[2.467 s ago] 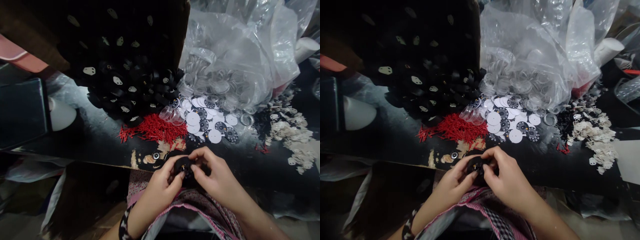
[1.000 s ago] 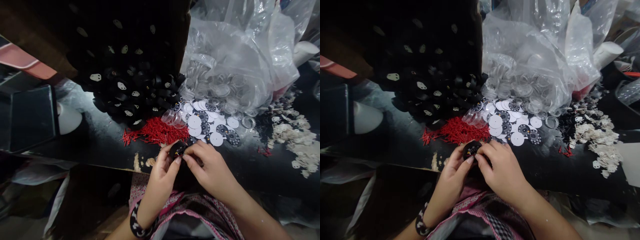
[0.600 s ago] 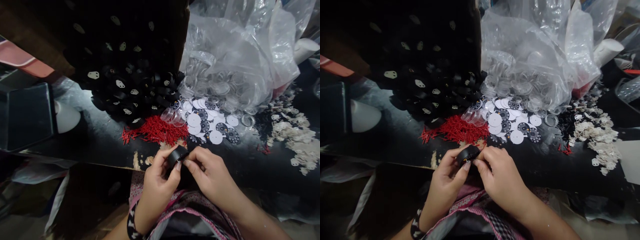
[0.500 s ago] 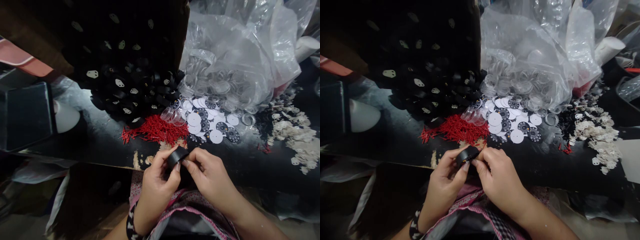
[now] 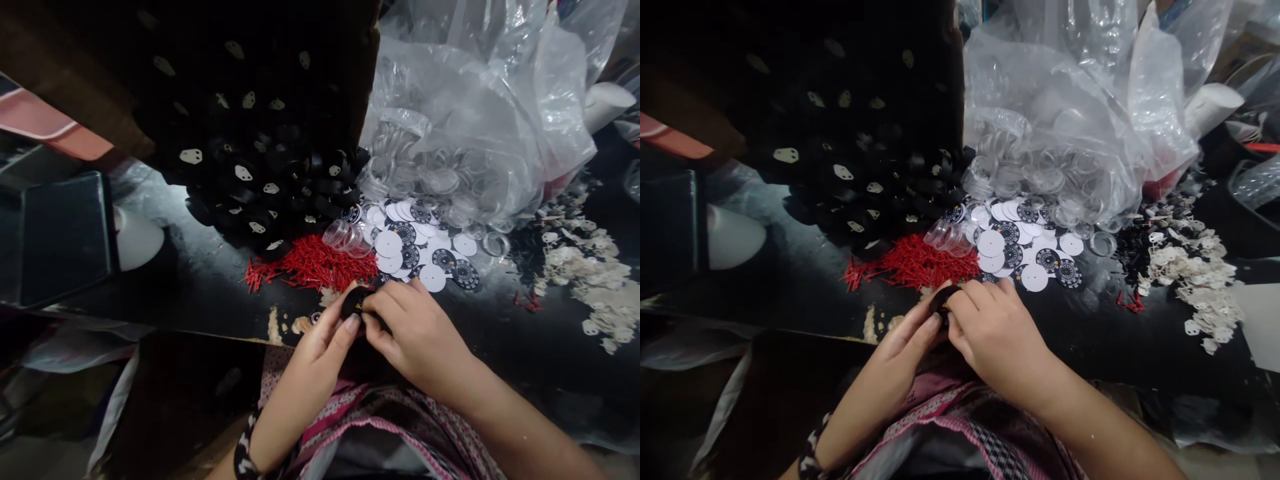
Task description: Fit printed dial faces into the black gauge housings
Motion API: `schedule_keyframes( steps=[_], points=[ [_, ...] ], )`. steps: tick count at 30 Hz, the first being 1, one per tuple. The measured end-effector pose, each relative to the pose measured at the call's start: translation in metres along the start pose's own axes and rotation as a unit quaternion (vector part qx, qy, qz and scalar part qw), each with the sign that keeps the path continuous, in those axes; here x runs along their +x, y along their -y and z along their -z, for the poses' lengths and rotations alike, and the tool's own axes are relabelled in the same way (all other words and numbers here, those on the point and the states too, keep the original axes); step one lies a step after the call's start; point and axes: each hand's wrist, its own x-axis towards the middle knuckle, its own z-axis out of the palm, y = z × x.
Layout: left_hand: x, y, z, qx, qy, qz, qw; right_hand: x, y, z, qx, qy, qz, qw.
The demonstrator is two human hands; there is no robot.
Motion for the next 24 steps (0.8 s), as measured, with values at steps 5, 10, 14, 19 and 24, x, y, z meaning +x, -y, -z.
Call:
schedule_keyframes(
  steps=[5, 10, 14, 19, 24],
  points=[
    [-0.005, 0.005, -0.009, -0.149, -0.055, 0.082, 0.984, 0.006, 0.012, 0.002, 0.042, -0.042, -0.061, 0.996],
    [-0.002, 0.010, 0.005, -0.042, -0.060, -0.014, 0.997, 0.025, 0.006, 0.012, 0.140, 0.063, -0.100, 0.983],
    [0.004, 0.013, 0.014, -0.119, -0.099, -0.035, 0.987, 0.064, -0.013, 0.002, 0.027, 0.014, -0.037, 0.999],
    [0.010, 0.015, 0.012, -0.191, -0.125, -0.045, 0.973, 0.098, -0.028, -0.011, -0.176, -0.005, 0.019, 0.984],
    [0.012, 0.008, 0.012, -0.234, -0.104, -0.043, 0.966, 0.081, -0.047, 0.007, -0.055, -0.084, 0.006, 0.995]
  ],
)
